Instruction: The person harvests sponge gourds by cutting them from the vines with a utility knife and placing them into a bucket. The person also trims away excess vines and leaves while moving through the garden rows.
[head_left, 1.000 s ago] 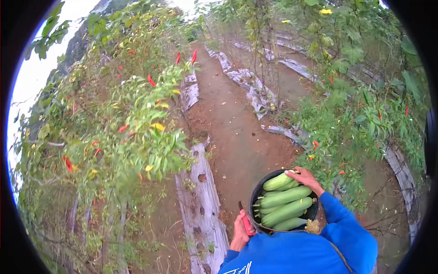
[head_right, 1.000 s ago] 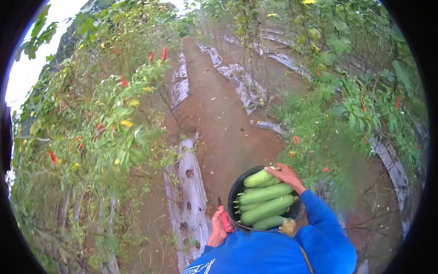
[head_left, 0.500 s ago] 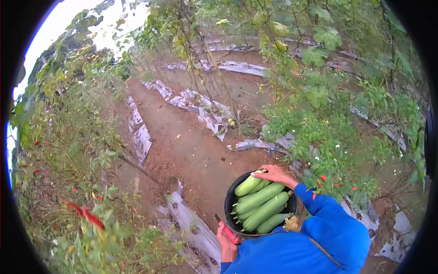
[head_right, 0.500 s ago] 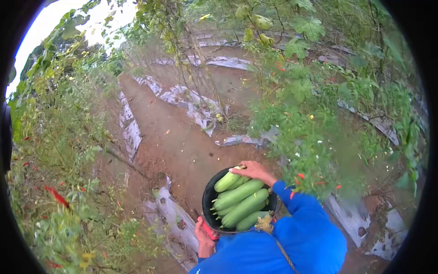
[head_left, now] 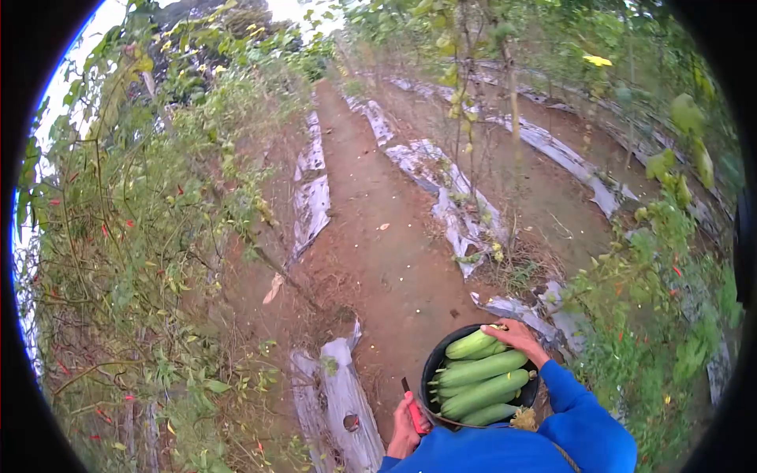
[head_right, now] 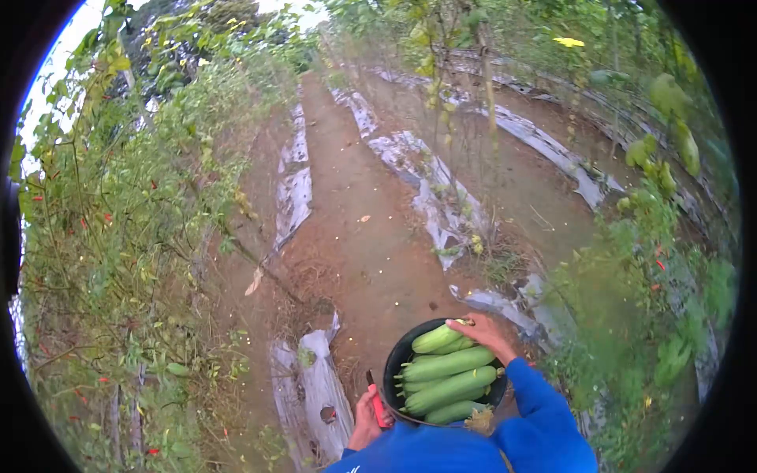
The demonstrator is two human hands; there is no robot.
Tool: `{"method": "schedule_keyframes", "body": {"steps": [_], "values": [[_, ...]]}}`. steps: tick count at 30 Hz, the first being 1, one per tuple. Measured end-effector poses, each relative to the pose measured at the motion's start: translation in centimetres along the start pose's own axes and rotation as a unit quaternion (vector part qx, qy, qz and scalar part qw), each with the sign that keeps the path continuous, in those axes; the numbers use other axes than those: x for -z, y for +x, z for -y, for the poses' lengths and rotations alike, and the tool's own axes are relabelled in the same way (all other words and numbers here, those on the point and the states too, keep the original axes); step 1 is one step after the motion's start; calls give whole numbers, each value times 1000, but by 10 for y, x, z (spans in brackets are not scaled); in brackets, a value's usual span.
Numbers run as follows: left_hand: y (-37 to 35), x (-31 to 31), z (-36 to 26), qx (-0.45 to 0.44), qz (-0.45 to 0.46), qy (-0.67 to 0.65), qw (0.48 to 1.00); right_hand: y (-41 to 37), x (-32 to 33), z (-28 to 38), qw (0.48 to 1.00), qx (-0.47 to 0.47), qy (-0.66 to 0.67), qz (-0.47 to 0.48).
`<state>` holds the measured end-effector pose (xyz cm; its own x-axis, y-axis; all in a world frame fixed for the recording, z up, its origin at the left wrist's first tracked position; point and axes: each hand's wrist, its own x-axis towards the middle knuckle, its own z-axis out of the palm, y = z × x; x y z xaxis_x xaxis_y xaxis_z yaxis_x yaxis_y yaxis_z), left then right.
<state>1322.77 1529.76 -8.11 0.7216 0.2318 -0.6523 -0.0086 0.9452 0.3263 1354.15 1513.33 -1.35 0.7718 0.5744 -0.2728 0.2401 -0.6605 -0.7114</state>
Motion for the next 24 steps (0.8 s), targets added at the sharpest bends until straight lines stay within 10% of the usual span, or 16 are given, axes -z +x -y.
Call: {"method": "schedule_keyframes", "body": {"steps": [24], "values": [[350, -205, -371, -30, 85, 69, 994, 452, 81, 206, 994, 16, 56, -92]]}}
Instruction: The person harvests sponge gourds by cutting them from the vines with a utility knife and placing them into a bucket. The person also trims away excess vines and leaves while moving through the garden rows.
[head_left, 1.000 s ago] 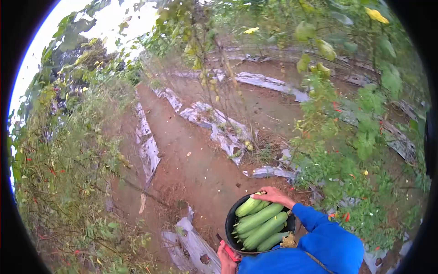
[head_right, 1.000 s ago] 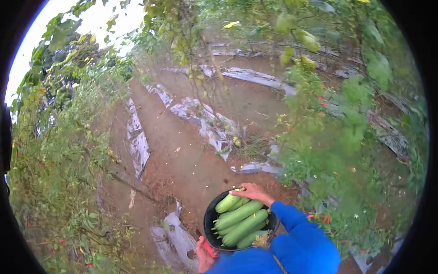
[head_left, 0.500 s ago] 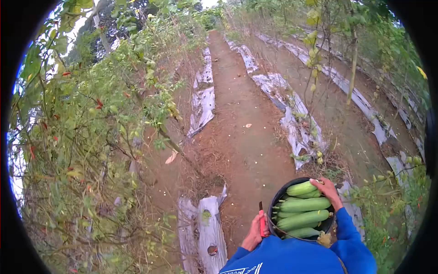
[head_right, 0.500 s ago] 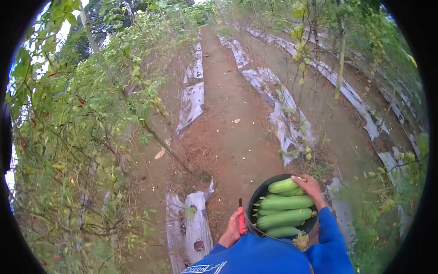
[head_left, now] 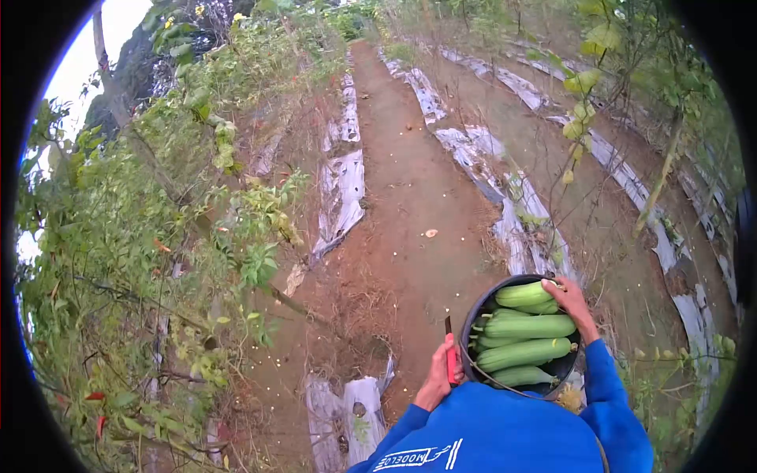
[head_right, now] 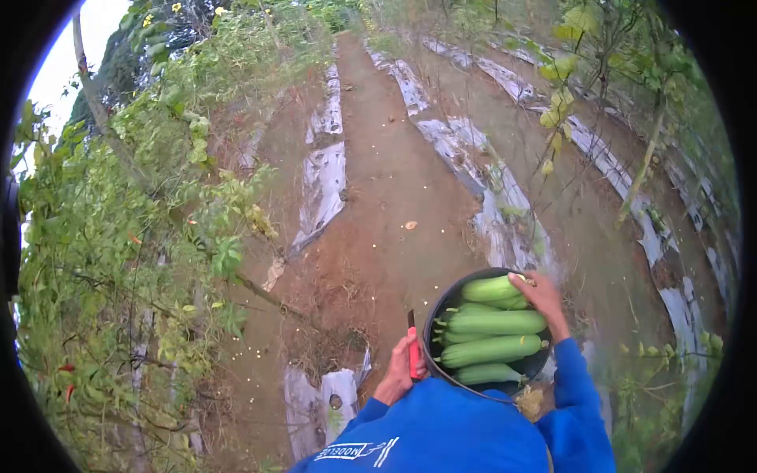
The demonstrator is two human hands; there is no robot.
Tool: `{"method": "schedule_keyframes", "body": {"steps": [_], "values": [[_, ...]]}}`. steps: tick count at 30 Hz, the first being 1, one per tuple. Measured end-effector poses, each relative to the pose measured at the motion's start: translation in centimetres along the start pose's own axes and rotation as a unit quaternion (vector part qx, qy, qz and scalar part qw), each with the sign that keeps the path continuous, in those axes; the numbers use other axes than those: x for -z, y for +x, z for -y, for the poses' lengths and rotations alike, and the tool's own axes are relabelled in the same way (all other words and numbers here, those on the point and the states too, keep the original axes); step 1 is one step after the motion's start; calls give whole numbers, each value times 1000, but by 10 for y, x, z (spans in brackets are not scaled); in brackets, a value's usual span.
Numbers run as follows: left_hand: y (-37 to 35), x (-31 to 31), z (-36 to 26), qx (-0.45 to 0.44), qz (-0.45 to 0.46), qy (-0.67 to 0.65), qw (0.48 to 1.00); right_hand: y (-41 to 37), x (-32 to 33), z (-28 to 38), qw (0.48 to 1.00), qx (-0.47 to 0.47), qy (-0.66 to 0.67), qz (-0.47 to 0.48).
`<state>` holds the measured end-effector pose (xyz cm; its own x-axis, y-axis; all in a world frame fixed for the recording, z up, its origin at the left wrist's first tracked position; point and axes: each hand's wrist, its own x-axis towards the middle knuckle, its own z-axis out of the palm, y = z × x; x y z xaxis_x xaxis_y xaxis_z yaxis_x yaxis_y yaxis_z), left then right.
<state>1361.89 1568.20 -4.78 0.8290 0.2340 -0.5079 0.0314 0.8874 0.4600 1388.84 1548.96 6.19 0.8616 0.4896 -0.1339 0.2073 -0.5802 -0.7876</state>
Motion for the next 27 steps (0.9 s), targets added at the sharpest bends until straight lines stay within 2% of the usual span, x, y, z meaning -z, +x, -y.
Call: {"method": "schedule_keyframes", "body": {"steps": [1, 4, 5, 7, 10, 12, 18, 21, 24, 26, 27], "values": [[15, -2, -11, -17, 5, 1, 1000, 29, -7, -11, 999, -2, 44, 15], [88, 6, -43, -19, 13, -15, 1000, 113, -29, -4, 1000, -2, 24, 7], [95, 12, -57, -24, -6, -11, 1000, 135, -43, -1, 994, 4, 94, 53], [138, 2, -90, -3, -45, -35, 998, 192, -51, 15, 993, -8, 85, 81], [193, -16, -143, -19, -35, -33, 999, 289, -59, 43, 996, 9, 53, 71], [225, -27, -165, -15, -54, -48, 997, 335, -59, 65, 994, 13, 21, 104], [314, -40, -221, -28, -53, -119, 991, 479, -89, 72, 991, 9, -8, 134], [363, -44, -253, -22, -100, -126, 987, 551, -113, 56, 989, -11, -4, 150], [426, -40, -295, -12, -70, -114, 991, 618, -118, 80, 988, -34, -30, 151], [478, -43, -334, -1, -59, -112, 992, 659, -131, 94, 994, -21, -13, 109], [496, -42, -352, 13, -62, -112, 992, 682, -127, 105, 988, -37, -9, 152]]}}
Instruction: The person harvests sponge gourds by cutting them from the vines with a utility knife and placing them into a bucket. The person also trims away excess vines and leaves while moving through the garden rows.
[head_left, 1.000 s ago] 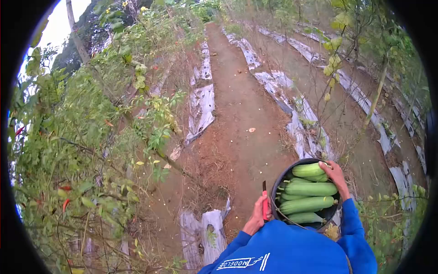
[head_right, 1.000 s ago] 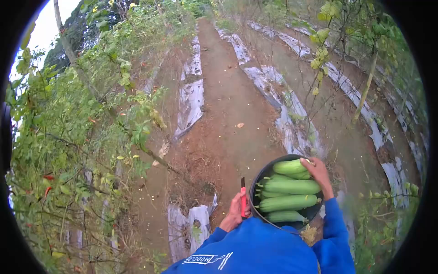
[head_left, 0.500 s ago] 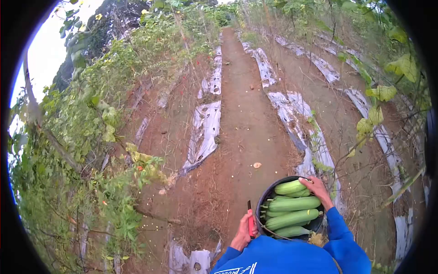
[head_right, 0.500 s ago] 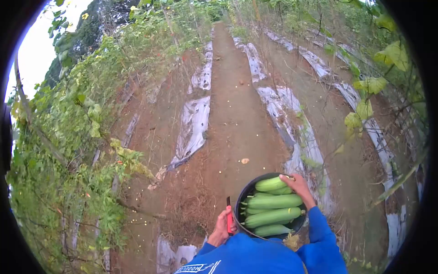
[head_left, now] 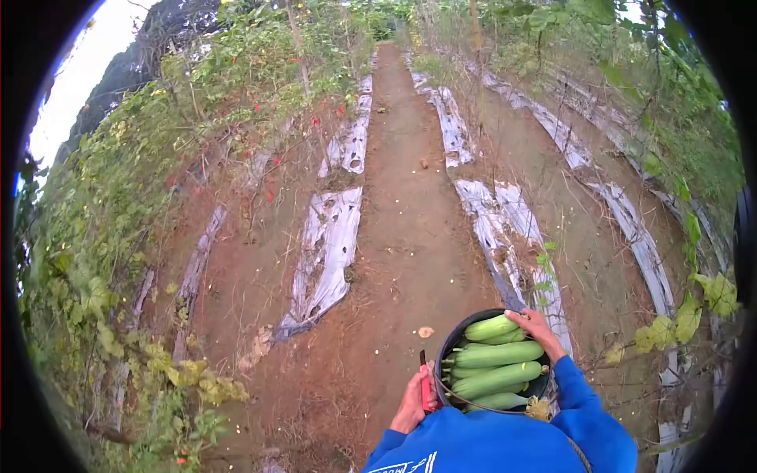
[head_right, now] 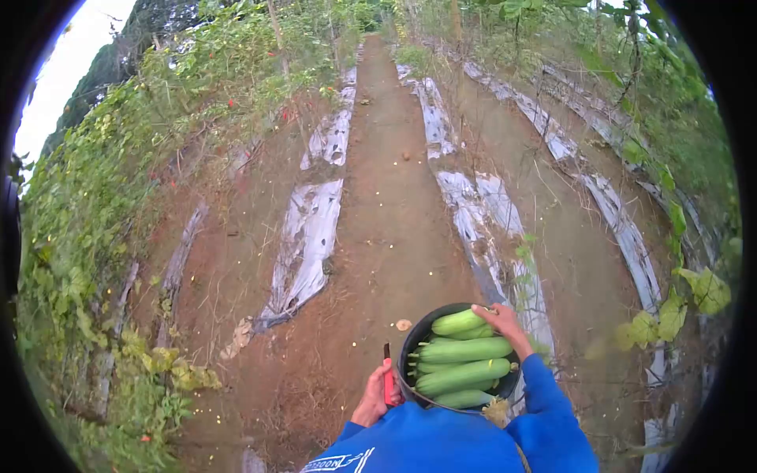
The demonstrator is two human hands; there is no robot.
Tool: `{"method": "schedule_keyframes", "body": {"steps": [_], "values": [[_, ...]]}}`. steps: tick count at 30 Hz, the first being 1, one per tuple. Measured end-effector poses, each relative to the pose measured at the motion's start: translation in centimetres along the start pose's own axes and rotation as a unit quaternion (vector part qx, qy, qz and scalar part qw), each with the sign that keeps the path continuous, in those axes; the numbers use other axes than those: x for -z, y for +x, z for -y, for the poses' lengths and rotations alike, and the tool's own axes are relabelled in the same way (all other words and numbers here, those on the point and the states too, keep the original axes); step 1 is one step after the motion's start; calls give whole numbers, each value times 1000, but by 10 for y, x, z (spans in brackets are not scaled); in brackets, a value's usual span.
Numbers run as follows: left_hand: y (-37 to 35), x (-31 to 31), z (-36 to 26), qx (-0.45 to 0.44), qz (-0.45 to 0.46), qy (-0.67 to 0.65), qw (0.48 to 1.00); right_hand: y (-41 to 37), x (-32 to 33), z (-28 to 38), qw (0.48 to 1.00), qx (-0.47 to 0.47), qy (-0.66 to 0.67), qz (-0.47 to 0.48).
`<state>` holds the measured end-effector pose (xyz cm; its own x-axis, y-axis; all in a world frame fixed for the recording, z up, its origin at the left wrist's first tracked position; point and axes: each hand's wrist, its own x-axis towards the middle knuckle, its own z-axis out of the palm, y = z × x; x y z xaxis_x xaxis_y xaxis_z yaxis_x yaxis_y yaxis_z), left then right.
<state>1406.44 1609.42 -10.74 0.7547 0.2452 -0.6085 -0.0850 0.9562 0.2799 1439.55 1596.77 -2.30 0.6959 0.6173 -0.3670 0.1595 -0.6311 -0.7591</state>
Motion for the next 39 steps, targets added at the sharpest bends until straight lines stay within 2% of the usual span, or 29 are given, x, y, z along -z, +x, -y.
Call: {"method": "schedule_keyframes", "body": {"steps": [2, 4, 7, 9, 11, 13, 16, 18, 19, 21, 24, 25, 26, 27, 29, 30, 32, 36, 39], "values": [[53, -29, -52, -6, 22, 23, 999, 53, 17, 22, 999, 17, 19, -37], [83, -49, -88, -2, 23, 31, 999, 104, 24, 18, 997, 27, 37, -70], [124, -87, -153, 10, 52, 88, 995, 111, 44, 105, 990, 8, 33, -136], [146, -115, -193, -8, 47, 106, 993, 146, 56, 115, 985, 1, 34, -167], [173, -137, -231, 4, 64, 125, 990, 174, 68, 145, 989, 18, 88, -119], [210, -145, -259, -15, 88, 133, 987, 211, 72, 159, 985, 17, 37, -165], [261, -163, -295, 11, 99, 125, 987, 265, 82, 184, 987, 15, 18, -161], [301, -165, -320, 8, 90, 100, 991, 326, 80, 186, 987, -22, -26, -156], [324, -175, -336, 0, 89, 95, 991, 355, 82, 192, 988, -40, -40, -141], [356, -188, -364, -4, 63, 81, 995, 411, 83, 200, 991, -55, 27, -122], [418, -235, -422, -27, 34, 107, 993, 504, 107, 236, 995, -15, 7, -99], [424, -237, -435, -19, 6, 113, 993, 520, 107, 257, 995, -24, 31, -87], [442, -235, -454, -9, 37, 103, 994, 531, 105, 276, 995, -37, 53, -73], [450, -237, -463, -9, 27, 95, 995, 547, 110, 290, 994, -43, 73, -62], [476, -246, -492, -7, 27, 114, 993, 618, 109, 289, 998, -31, 43, -28], [481, -258, -501, -23, -3, 109, 994, 647, 107, 289, 998, -18, 65, -1], [516, -261, -518, -25, -5, 78, 997, 694, 109, 297, 996, 14, 82, 43], [581, -270, -570, -9, 5, 30, 999, 777, 107, 329, 997, 11, 73, 33], [650, -288, -632, 6, 13, 35, 999, 851, 103, 364, 1000, -16, -22, 7]]}}
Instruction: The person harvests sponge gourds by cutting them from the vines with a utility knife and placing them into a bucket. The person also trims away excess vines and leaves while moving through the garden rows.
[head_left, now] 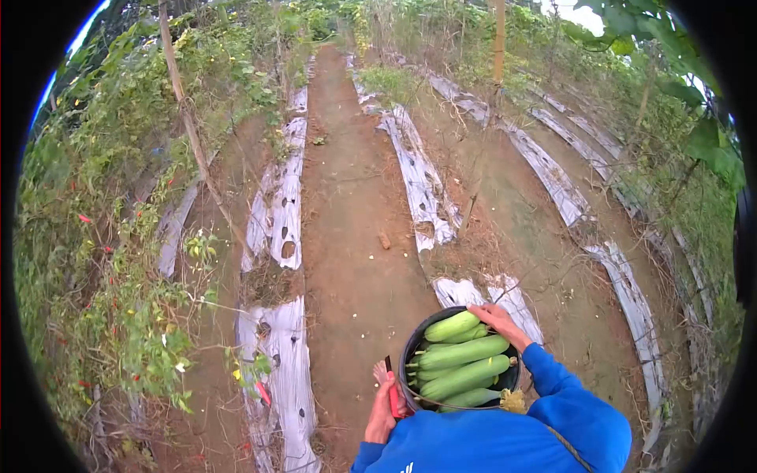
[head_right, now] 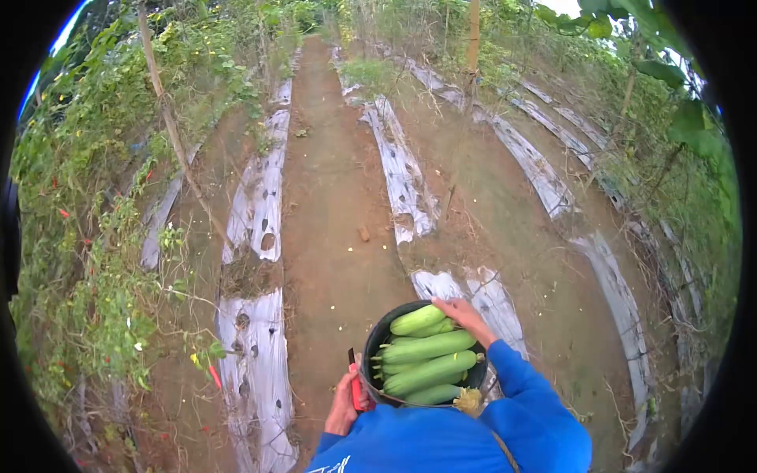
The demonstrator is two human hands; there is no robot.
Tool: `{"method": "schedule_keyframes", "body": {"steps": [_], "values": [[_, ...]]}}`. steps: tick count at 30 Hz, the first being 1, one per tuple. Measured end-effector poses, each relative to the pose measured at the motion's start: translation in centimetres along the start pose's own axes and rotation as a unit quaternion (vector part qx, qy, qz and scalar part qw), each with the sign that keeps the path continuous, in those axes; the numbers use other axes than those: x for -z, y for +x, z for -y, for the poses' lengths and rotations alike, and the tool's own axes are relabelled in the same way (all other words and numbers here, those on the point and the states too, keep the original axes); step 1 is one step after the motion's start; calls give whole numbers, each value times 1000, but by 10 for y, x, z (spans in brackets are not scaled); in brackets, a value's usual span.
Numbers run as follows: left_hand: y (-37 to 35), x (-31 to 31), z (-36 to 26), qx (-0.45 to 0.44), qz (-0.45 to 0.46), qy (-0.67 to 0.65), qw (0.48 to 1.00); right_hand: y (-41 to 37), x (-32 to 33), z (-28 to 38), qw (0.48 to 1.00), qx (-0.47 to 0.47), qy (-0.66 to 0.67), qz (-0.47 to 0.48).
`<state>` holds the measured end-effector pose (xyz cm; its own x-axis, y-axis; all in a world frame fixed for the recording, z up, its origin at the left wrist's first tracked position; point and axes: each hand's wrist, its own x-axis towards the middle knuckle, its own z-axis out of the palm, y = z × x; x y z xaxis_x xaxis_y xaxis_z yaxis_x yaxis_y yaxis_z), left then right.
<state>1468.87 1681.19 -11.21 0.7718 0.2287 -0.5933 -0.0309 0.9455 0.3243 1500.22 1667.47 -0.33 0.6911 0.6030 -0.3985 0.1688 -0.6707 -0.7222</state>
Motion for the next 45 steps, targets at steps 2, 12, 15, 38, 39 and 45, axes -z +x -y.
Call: {"method": "schedule_keyframes", "body": {"steps": [2, 12, 15, 38, 39, 45], "values": [[32, 0, -49, 13, -3, 27, 1000, 50, -5, 16, 996, 16, 91, -12], [160, -78, -288, -10, 55, 137, 989, 226, 28, 168, 991, 37, 82, -101], [205, -86, -339, -19, 43, 135, 990, 278, 31, 221, 992, 53, 36, -112], [582, -153, -704, -21, -31, -15, 999, 868, 35, 410, 987, 76, 138, 33], [603, -159, -725, -31, -14, -4, 999, 897, 38, 414, 986, 69, 148, 28], [702, -206, -859, -18, 15, 70, 997, 984, 72, 515, 983, 75, 166, -31]]}}
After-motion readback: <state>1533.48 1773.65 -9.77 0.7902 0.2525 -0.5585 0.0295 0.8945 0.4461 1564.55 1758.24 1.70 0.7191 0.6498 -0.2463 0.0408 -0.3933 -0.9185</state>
